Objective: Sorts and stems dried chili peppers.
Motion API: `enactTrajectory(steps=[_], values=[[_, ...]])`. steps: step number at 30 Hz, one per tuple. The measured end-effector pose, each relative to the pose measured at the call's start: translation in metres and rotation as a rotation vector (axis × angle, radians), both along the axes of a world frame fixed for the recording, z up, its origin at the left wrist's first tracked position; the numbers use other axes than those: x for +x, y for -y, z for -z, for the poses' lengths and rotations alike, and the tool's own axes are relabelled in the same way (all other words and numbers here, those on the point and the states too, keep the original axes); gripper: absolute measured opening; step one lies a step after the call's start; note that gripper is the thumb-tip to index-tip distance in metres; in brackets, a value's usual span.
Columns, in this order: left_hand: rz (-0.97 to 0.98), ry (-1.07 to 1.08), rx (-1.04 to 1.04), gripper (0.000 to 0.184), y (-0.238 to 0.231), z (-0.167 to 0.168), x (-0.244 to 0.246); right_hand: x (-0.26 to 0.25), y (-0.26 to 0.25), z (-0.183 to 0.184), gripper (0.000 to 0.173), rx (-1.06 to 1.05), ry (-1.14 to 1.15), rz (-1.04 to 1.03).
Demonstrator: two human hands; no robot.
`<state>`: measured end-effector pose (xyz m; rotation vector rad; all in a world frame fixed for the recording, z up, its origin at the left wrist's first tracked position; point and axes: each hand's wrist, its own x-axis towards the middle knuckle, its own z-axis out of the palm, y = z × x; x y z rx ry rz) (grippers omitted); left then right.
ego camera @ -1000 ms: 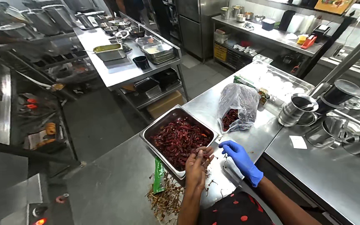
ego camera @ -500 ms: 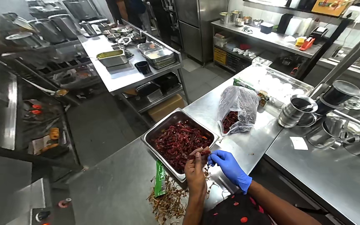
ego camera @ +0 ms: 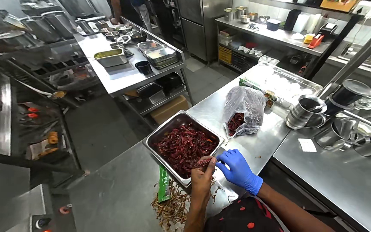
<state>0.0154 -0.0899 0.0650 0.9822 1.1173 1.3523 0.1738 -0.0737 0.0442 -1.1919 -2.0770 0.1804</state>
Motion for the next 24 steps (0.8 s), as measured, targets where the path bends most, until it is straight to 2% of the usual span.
enactTrajectory(steps=[3,5,7,10,11,12,13,14,16,17,19,21,24], values=[[0.059,0.054,-0.068,0.007,0.001,0.002,-0.006,0.006,-0.001,0.007,0.021,0.050,0.015,-0.115],[0.092,0.075,-0.083,0.005,0.000,0.004,-0.008,0.011,-0.004,0.015,0.018,0.008,-0.124,-0.215],[0.146,0.179,-0.141,0.006,0.001,0.005,-0.010,0.017,-0.004,0.016,0.019,-0.227,-0.356,-0.322],[0.206,0.418,-0.324,0.007,-0.001,0.005,-0.008,0.025,-0.006,0.018,0.024,-0.829,-0.854,-0.529],[0.186,0.443,-0.371,0.008,-0.002,0.007,-0.007,0.027,-0.008,0.024,0.026,-0.981,-0.946,-0.599],[0.149,0.412,-0.384,0.009,-0.004,0.008,-0.008,0.030,-0.011,0.031,0.027,-1.068,-0.935,-0.634],[0.105,0.304,-0.359,0.009,-0.008,0.009,-0.011,0.033,-0.014,0.037,0.030,-1.095,-0.824,-0.606],[0.066,0.089,-0.300,0.009,-0.013,0.010,-0.016,0.034,-0.016,0.044,0.032,-1.070,-0.614,-0.514],[0.010,-0.469,-0.208,0.017,-0.023,0.011,-0.034,0.033,-0.017,0.059,0.034,-0.953,-0.101,-0.300],[-0.002,-0.696,-0.215,0.024,-0.026,0.008,-0.040,0.029,-0.014,0.064,0.034,-0.922,0.011,-0.250],[-0.016,-0.955,-0.249,0.038,-0.034,0.003,-0.046,0.024,-0.010,0.062,0.040,-0.956,-0.086,-0.286],[-0.011,-1.073,-0.238,0.054,-0.040,0.000,-0.048,0.024,-0.015,0.051,0.047,-0.950,-0.240,-0.280],[-0.108,-1.117,0.007,0.043,-0.037,0.008,-0.050,0.040,-0.037,0.061,0.035,-0.662,-0.242,-0.051]])
